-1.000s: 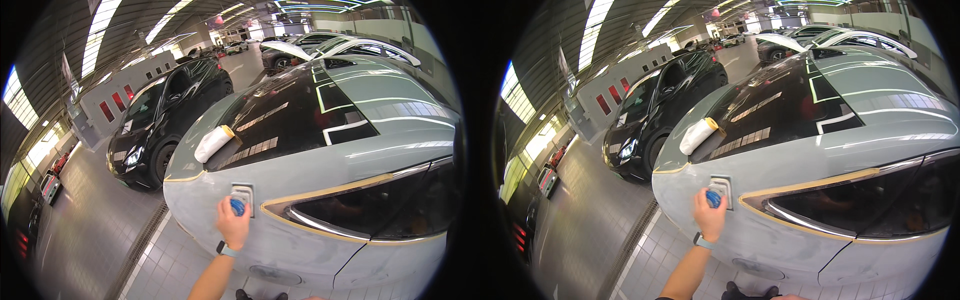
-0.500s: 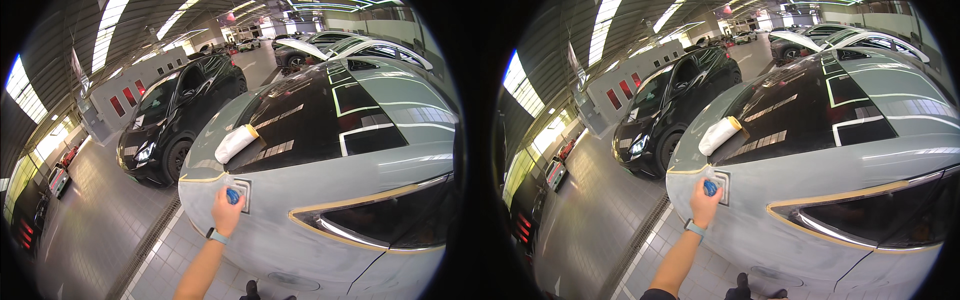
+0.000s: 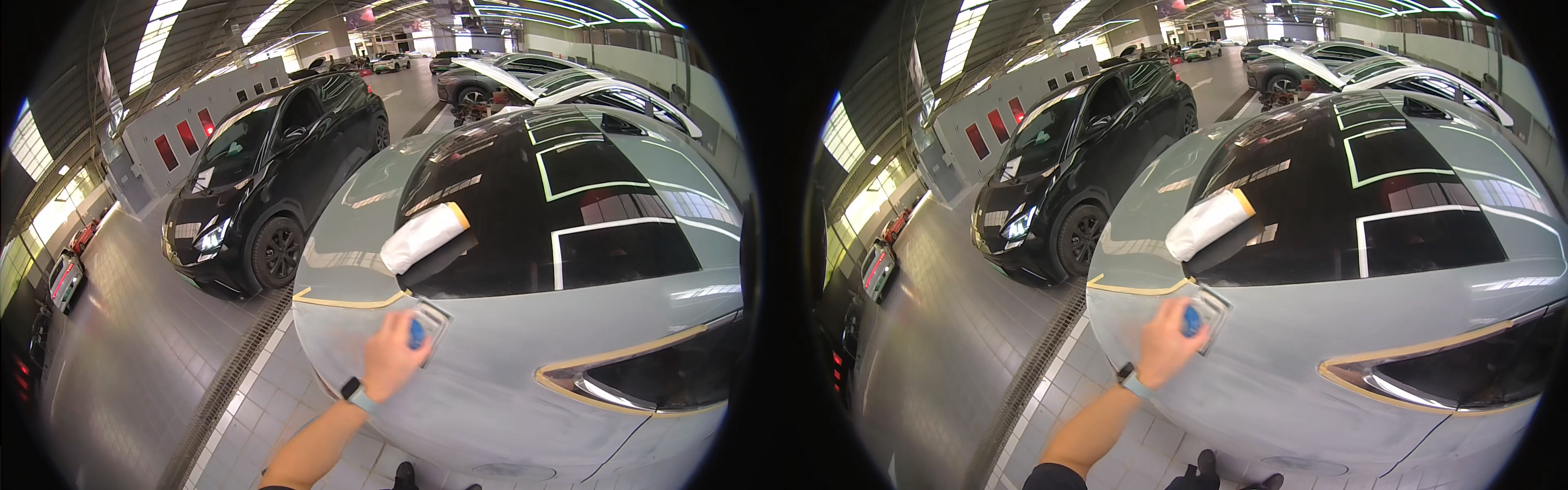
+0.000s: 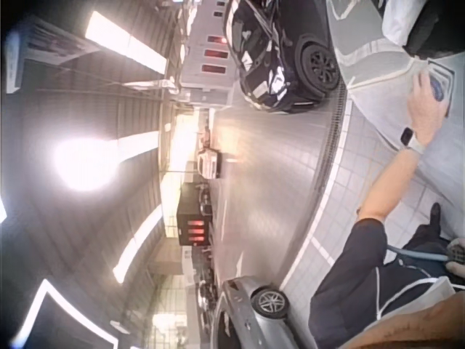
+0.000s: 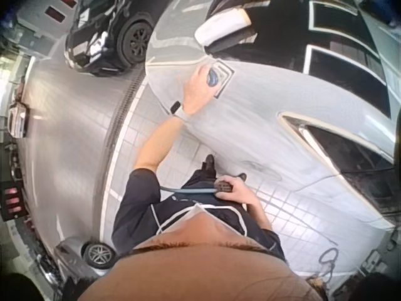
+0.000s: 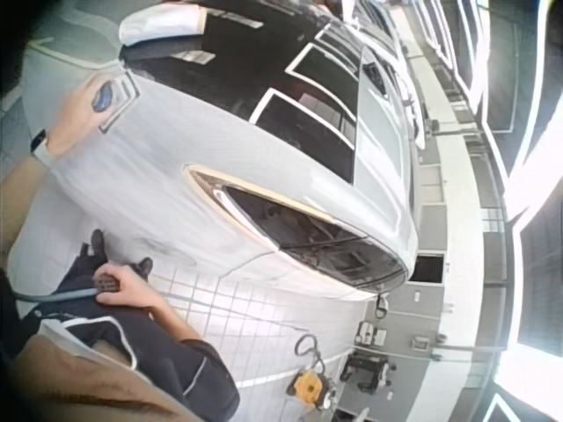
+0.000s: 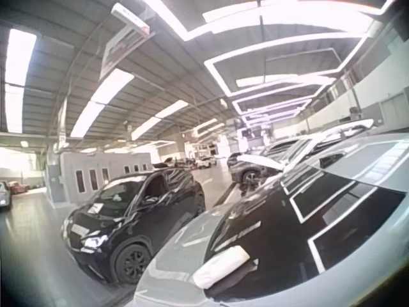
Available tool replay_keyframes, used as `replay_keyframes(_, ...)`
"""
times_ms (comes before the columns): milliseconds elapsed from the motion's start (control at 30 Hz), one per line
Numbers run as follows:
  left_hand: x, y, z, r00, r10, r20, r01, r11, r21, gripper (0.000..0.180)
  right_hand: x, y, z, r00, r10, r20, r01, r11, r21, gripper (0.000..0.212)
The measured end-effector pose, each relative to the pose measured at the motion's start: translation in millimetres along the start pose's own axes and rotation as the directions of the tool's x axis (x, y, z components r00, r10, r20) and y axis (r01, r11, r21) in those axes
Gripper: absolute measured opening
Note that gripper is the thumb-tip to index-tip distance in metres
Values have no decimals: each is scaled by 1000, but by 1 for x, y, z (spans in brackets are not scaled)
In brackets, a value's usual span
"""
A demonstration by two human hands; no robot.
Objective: The person retrieves a sanding block and a spray bottle from a tool cart, then walks to a light green car with taped-off panels. They spray the surface and sand the rear quarter panel and door area with the sanding block, moving methodically along the taped edges and over the body panels.
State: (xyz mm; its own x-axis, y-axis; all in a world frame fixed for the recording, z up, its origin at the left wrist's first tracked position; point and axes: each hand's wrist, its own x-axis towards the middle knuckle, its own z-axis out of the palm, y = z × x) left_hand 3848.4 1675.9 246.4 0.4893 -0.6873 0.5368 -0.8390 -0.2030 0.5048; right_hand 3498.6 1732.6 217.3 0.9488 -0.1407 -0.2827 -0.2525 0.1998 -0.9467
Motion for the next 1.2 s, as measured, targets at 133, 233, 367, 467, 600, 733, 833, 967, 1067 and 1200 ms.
replay_keyframes(133,6,21,0,977,197,80,-191,979,-76,52,43,-14,31,999,-23,-33,20,995,-95,41)
replay_keyframes(233,11,1,-9,976,182,120,-173,982,-77,53,61,-19,44,999,-13,-48,8,994,-111,42)
replay_keyframes(367,10,-57,-29,979,127,162,-121,992,-48,53,72,-20,41,997,3,-79,-13,992,-129,42)
replay_keyframes(467,5,-98,-53,973,53,223,-54,999,-2,52,75,-21,33,993,36,-112,-53,987,-153,43)
replay_keyframes(600,12,-126,-73,950,94,298,-105,994,21,50,77,-23,21,988,46,-146,-73,980,-187,45)
replay_keyframes(733,35,-119,-69,923,180,340,-183,983,-25,47,86,-27,21,994,20,-109,-35,990,-136,46)
replay_keyframes(833,55,-113,-67,883,272,382,-257,962,-90,45,98,-29,32,993,-19,-114,2,989,-148,47)
replay_keyframes(967,71,-128,-73,832,324,451,-304,945,-119,44,121,-28,47,986,-95,-139,76,988,-131,47)
replay_keyframes(1067,74,-149,-85,792,340,507,-330,937,-113,44,144,-33,62,980,-57,-191,39,995,-96,47)
replay_keyframes(1200,78,-164,-85,751,461,473,-423,886,-190,44,181,-42,95,965,-80,-251,48,991,-128,47)
